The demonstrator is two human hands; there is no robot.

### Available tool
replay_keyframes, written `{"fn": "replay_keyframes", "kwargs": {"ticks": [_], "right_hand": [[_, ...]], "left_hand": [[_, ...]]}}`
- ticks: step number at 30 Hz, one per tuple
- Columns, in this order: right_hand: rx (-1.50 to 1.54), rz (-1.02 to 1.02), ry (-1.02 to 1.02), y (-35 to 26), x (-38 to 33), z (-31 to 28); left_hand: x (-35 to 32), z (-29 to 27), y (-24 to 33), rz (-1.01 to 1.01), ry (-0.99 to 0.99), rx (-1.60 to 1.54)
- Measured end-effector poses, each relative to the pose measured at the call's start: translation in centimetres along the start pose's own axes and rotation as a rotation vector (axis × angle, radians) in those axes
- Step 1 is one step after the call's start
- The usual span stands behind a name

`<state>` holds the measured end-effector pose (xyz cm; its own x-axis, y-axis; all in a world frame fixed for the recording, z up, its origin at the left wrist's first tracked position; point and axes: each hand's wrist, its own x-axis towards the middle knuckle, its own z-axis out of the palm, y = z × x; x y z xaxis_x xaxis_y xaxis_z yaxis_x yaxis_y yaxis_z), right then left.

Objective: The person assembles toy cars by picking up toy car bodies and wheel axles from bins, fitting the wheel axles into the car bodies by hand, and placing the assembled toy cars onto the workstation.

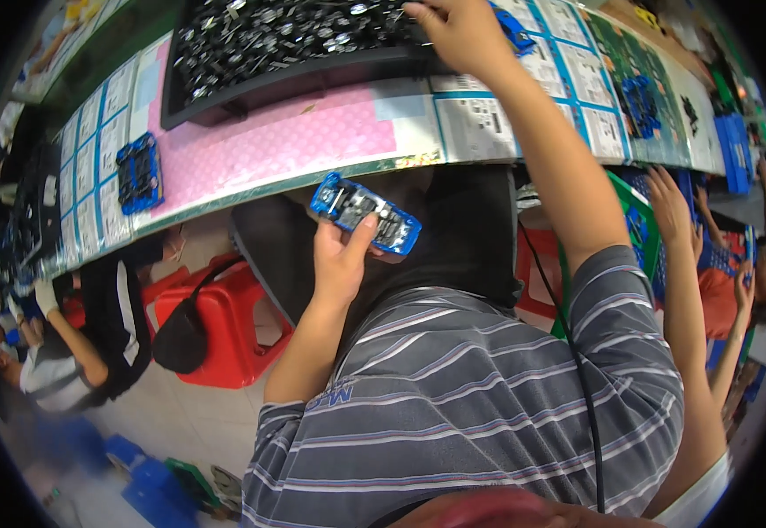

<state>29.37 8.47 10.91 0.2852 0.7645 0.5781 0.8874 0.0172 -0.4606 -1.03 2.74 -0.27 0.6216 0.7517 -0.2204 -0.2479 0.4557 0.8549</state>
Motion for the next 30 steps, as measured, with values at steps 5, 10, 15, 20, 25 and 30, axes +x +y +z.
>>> {"fn": "replay_keyframes", "kwargs": {"ticks": [5,10,15,20,25,30], "right_hand": [[0.206,0.019,0.189,-1.8,-7.2,-0.3],[0.222,0.083,0.078,0.4,-12.9,1.4],[0.222,0.171,-0.023,1.3,-13.8,2.0],[0.173,0.080,-0.093,0.5,-14.0,2.5],[0.132,0.048,-0.207,-0.5,-14.4,2.5],[0.198,0.121,-0.190,-0.2,-14.5,1.8]], "left_hand": [[0.6,-1.0,-1.3,0.031,0.054,0.037],[0.5,-0.3,-0.6,-0.003,0.039,0.012],[0.3,-0.3,-0.2,0.033,0.039,0.036],[0.7,0.3,-0.2,0.074,0.023,0.032],[0.8,-0.1,-0.2,0.092,0.029,0.072],[0.7,1.1,0.4,0.102,0.012,-0.094]]}}
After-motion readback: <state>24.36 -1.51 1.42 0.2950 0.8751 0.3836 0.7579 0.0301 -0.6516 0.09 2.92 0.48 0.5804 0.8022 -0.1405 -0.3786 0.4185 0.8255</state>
